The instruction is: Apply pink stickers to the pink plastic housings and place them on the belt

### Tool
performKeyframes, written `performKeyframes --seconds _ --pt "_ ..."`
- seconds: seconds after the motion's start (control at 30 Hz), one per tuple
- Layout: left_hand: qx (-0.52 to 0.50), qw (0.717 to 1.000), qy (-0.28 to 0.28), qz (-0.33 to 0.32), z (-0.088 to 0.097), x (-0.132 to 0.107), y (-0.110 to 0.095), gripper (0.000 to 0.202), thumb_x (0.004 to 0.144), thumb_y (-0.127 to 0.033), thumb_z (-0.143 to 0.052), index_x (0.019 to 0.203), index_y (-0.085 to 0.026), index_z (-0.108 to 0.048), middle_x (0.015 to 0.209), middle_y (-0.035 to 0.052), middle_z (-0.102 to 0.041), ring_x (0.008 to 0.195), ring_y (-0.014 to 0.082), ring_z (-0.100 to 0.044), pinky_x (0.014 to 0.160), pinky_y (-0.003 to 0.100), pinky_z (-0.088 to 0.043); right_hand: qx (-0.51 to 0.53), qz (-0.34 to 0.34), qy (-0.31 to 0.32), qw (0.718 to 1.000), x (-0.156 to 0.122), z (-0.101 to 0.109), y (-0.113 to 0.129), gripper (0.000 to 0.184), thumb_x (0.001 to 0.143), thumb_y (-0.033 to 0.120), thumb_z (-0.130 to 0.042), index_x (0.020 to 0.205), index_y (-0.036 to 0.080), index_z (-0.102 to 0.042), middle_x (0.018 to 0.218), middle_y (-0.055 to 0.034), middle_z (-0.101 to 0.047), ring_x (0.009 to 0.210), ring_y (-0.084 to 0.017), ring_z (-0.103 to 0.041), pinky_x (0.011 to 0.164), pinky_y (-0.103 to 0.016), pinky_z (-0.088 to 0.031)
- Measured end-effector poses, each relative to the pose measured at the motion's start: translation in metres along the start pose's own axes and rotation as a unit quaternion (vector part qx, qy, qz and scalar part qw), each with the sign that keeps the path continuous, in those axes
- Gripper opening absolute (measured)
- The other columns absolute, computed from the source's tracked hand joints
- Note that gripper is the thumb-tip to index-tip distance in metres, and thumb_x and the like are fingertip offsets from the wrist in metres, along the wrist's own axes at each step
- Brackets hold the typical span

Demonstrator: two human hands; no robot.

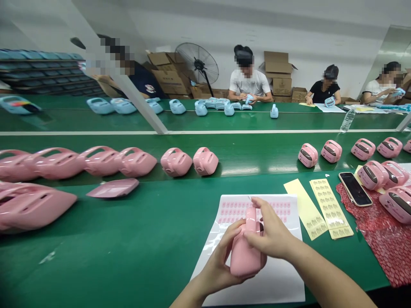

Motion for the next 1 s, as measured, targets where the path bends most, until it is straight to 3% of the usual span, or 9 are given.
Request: performKeyframes --seconds 0.1,0.17,0.23,0.33,0.47,0.53,0.67,0.8,1.0 --pt "-0.060 0.997 -0.006 0.051 -0.008 -0.005 0.003 0.087 0.040 -0.020 -0.084 0.119 -0.032 -0.051 0.124 0.0121 -0.051 0.117 0.0382 -0.044 0.093 0.054 -0.038 0.077 -0.056 -0.025 0.995 0.013 0.000 -0.022 0.053 0.080 0.038 -0.046 0.127 0.017 -0.033 0.124 -0.0145 -0.048 0.102 -0.021 -0.052 0.086 -0.040 -0.043" --pt "-0.160 0.978 -0.060 0.119 -0.016 -0.006 0.005 0.088 0.039 -0.034 -0.085 0.119 -0.029 -0.050 0.123 0.0119 -0.052 0.113 0.0379 -0.047 0.092 0.051 -0.041 0.139 -0.090 0.007 0.986 0.019 -0.004 -0.038 0.050 0.081 0.047 -0.043 0.120 0.016 -0.042 0.112 -0.0116 -0.055 0.095 -0.020 -0.054 0.085 -0.039 -0.042" --pt "-0.278 0.930 -0.145 0.190 -0.025 -0.004 0.007 0.084 0.048 -0.051 -0.078 0.122 -0.028 -0.047 0.123 0.0103 -0.053 0.112 0.0351 -0.049 0.091 0.047 -0.043 0.187 -0.124 0.039 0.974 0.020 -0.010 -0.052 0.046 0.078 0.052 -0.046 0.109 0.018 -0.052 0.102 -0.0075 -0.060 0.094 -0.021 -0.054 0.087 -0.038 -0.040" --pt "-0.382 0.844 -0.253 0.278 -0.037 0.006 0.005 0.070 0.065 -0.061 -0.062 0.123 -0.025 -0.047 0.122 0.0099 -0.056 0.115 0.0308 -0.047 0.093 0.042 -0.042 0.228 -0.171 0.021 0.958 0.016 -0.013 -0.065 0.040 0.071 0.052 -0.058 0.096 0.021 -0.060 0.097 -0.0041 -0.062 0.095 -0.022 -0.055 0.087 -0.038 -0.039" --pt "-0.419 0.790 -0.296 0.336 -0.043 0.019 0.002 0.061 0.070 -0.058 -0.059 0.117 -0.020 -0.053 0.115 0.0098 -0.061 0.114 0.0285 -0.049 0.094 0.039 -0.042 0.282 -0.208 0.006 0.937 0.012 -0.017 -0.072 0.040 0.064 0.050 -0.064 0.093 0.022 -0.061 0.092 -0.0036 -0.065 0.090 -0.024 -0.057 0.081 -0.038 -0.043" --pt "-0.412 0.797 -0.294 0.329 -0.042 0.022 0.001 0.060 0.070 -0.057 -0.060 0.118 -0.021 -0.052 0.117 0.0091 -0.060 0.115 0.0277 -0.049 0.094 0.038 -0.042 0.293 -0.223 -0.008 0.930 0.013 -0.018 -0.075 0.040 0.062 0.050 -0.064 0.091 0.022 -0.061 0.090 -0.0038 -0.066 0.087 -0.024 -0.058 0.079 -0.038 -0.044" --pt "-0.354 0.848 -0.257 0.300 -0.037 0.027 -0.001 0.076 0.062 -0.047 -0.073 0.127 -0.025 -0.039 0.126 0.0087 -0.051 0.118 0.0260 -0.044 0.094 0.034 -0.041 0.310 -0.243 -0.053 0.918 0.019 -0.013 -0.079 0.041 0.059 0.052 -0.062 0.087 0.021 -0.059 0.086 -0.0041 -0.065 0.085 -0.024 -0.058 0.077 -0.038 -0.044" --pt "-0.299 0.892 -0.217 0.261 -0.033 0.032 -0.004 0.095 0.047 -0.036 -0.083 0.128 -0.026 -0.034 0.123 0.0089 -0.051 0.111 0.0279 -0.049 0.086 0.034 -0.045 0.276 -0.240 -0.049 0.930 0.027 -0.004 -0.072 0.035 0.058 0.041 -0.064 0.087 0.023 -0.058 0.084 -0.0015 -0.065 0.083 -0.022 -0.058 0.075 -0.036 -0.044" --pt "-0.271 0.894 -0.264 0.239 -0.028 0.039 0.008 0.067 0.061 -0.048 -0.071 0.118 -0.025 -0.045 0.116 0.0075 -0.054 0.109 0.0267 -0.049 0.089 0.035 -0.042 0.254 -0.230 -0.020 0.939 0.039 -0.006 -0.075 0.033 0.059 0.035 -0.063 0.089 0.023 -0.057 0.082 -0.0001 -0.066 0.080 -0.021 -0.058 0.070 -0.033 -0.045"
Point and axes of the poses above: each hand's wrist, its own x-axis towards the middle knuckle, its own z-axis out of the back of the hand, y = z × x, the point moved 4 cm from there along x, towards the middle knuckle
